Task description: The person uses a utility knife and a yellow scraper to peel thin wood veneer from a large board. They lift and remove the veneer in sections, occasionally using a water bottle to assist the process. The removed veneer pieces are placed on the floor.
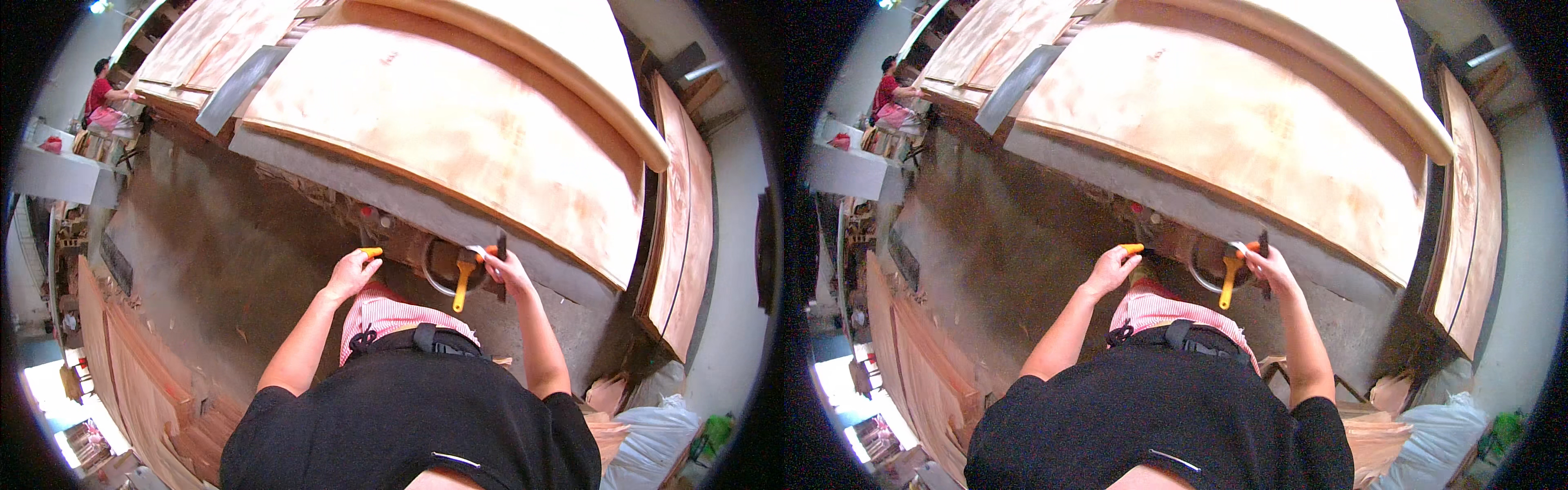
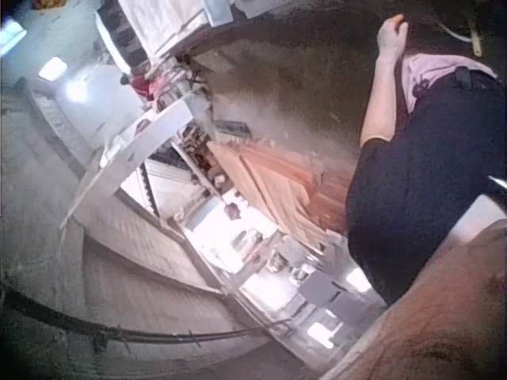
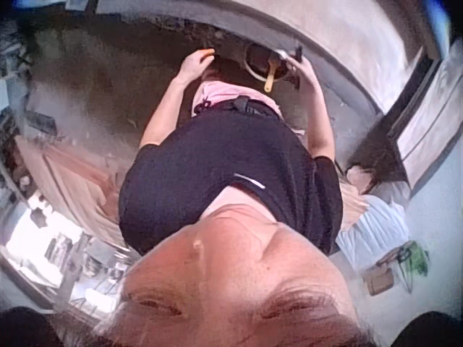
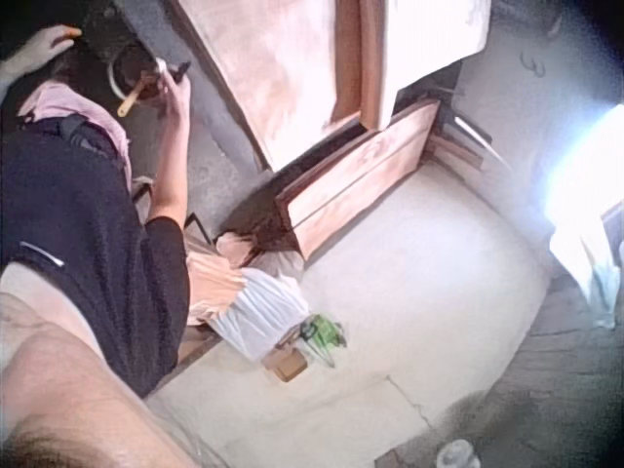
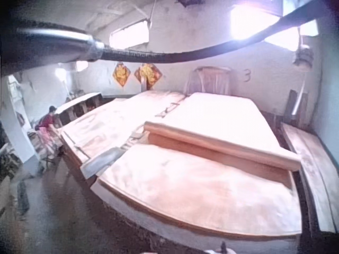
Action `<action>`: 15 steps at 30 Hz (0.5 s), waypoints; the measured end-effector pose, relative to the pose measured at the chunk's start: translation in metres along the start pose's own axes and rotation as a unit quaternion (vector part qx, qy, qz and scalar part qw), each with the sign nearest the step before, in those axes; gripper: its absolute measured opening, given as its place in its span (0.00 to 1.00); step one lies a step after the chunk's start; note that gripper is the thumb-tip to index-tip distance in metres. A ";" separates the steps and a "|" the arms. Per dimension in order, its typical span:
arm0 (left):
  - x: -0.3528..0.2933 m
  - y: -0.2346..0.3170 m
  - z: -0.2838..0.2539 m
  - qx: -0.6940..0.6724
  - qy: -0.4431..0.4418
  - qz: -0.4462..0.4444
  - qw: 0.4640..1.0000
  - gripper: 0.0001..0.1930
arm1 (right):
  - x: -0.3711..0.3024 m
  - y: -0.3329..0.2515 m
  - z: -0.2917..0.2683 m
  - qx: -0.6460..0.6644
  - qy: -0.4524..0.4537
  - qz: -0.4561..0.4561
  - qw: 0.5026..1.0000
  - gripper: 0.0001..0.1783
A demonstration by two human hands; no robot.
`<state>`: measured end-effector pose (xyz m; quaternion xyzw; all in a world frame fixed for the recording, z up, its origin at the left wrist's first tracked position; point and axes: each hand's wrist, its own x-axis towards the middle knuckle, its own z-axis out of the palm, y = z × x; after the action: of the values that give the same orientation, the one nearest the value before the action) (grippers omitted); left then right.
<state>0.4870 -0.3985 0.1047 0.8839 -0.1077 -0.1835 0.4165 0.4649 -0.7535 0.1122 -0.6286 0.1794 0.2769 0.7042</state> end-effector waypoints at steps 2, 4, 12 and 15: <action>0.032 -0.024 -0.038 0.030 0.024 0.031 0.999 0.16 | 0.062 -0.041 0.049 -0.094 -0.010 -0.032 0.995 0.10; 0.065 -0.040 -0.073 0.062 0.039 0.073 0.995 0.15 | 0.119 -0.081 0.103 -0.150 -0.014 -0.070 0.986 0.10; 0.171 -0.062 -0.136 0.129 0.108 0.203 0.965 0.21 | 0.269 -0.124 0.195 -0.194 0.031 0.005 0.981 0.12; 0.190 -0.063 -0.122 0.233 0.087 0.207 0.946 0.29 | 0.275 -0.126 0.195 -0.208 0.043 0.032 0.977 0.12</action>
<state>0.7128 -0.3389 0.0825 0.9272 -0.2910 0.0146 0.2356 0.7386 -0.5231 0.0742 -0.7667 0.1682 0.3031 0.5404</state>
